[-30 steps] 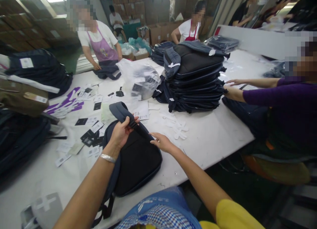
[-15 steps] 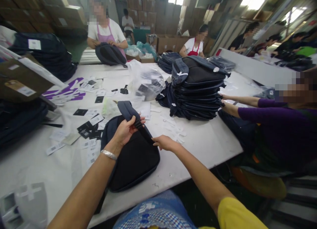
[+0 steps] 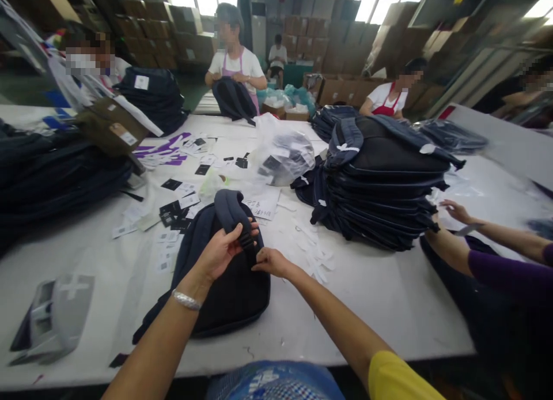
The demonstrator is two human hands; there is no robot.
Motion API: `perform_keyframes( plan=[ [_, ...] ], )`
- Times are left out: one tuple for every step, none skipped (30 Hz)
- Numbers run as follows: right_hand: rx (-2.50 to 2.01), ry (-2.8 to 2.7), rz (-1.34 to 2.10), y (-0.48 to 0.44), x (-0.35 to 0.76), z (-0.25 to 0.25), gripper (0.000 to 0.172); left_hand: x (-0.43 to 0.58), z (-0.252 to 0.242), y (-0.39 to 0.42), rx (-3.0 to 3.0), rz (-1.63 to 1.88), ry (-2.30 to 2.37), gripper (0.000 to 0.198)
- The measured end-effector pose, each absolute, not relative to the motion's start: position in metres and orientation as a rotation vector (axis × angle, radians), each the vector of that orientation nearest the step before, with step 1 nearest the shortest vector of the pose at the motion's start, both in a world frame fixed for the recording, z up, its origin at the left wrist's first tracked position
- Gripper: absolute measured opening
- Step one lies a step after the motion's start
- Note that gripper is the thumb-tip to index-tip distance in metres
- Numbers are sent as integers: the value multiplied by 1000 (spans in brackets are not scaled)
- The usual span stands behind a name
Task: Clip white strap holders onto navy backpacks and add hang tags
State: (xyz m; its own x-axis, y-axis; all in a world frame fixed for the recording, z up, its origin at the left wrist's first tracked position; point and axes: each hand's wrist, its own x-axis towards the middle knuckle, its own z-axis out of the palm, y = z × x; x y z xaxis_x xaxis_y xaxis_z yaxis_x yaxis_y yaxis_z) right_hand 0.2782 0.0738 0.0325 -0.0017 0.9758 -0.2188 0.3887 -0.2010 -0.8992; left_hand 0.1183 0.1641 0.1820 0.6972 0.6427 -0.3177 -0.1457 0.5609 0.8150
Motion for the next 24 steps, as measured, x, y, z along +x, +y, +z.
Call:
perform_keyframes(
  plan=[
    [-1654,-1409,1177,76,277,30,26,119,181,160,839,519,668,33],
    [-1661,-1386,1174,77,276,28,24,119,179,157,818,529,687,32],
    [-1669,-1359,1185,78,275,26,23,119,178,153,798,534,708,32],
    [-1675,-1327,1212,79,274,24,23,118,177,150,779,534,726,33],
    [-1679,-1290,1251,79,273,23,21,118,176,146,761,536,745,34],
    [-1681,-1248,1291,79,273,22,18,117,175,140,745,552,763,33],
    [-1681,-1204,1330,79,274,22,14,115,173,134,728,584,780,32],
    [-1682,-1159,1363,78,275,22,13,113,169,126,703,630,799,30],
    [-1684,-1117,1385,77,276,22,16,111,164,116,664,685,821,29],
    [-1690,-1080,1397,76,277,23,22,108,157,105,604,734,844,28],
    [-1699,-1047,1401,76,277,22,28,106,147,92,527,770,864,28],
    [-1711,-1016,1399,75,277,21,33,104,134,78,442,785,886,30],
    [-1726,-988,1393,75,277,18,36,102,119,64,362,781,915,33],
    [-1743,-964,1385,75,276,15,37,101,102,50,305,763,947,37],
    [-1760,-947,1378,75,274,11,36,100,84,37,288,739,987,39],
    [-1776,-938,1372,75,271,6,35,99,66,26,315,707,1034,41],
    [-1790,-937,1368,75,269,1,33,98,49,18,381,674,1080,44],
    [-1803,-943,1366,74,267,-3,32,97,34,13,471,639,1124,46],
    [-1814,-953,1366,74,265,-7,31,96,22,10,566,606,1159,49],
    [-1825,-965,1367,73,264,-9,30,94,12,9,647,576,1189,51],
    [-1837,-979,1367,72,264,-11,31,93,6,10,707,553,1213,52],
    [-1853,-998,1362,71,265,-11,32,92,2,12,737,539,1228,51],
    [-1874,-1023,1349,70,266,-10,33,91,0,15,740,533,1232,50],
    [-1901,-1055,1320,69,269,-9,35,90,0,17,726,530,1235,49]
  ],
)
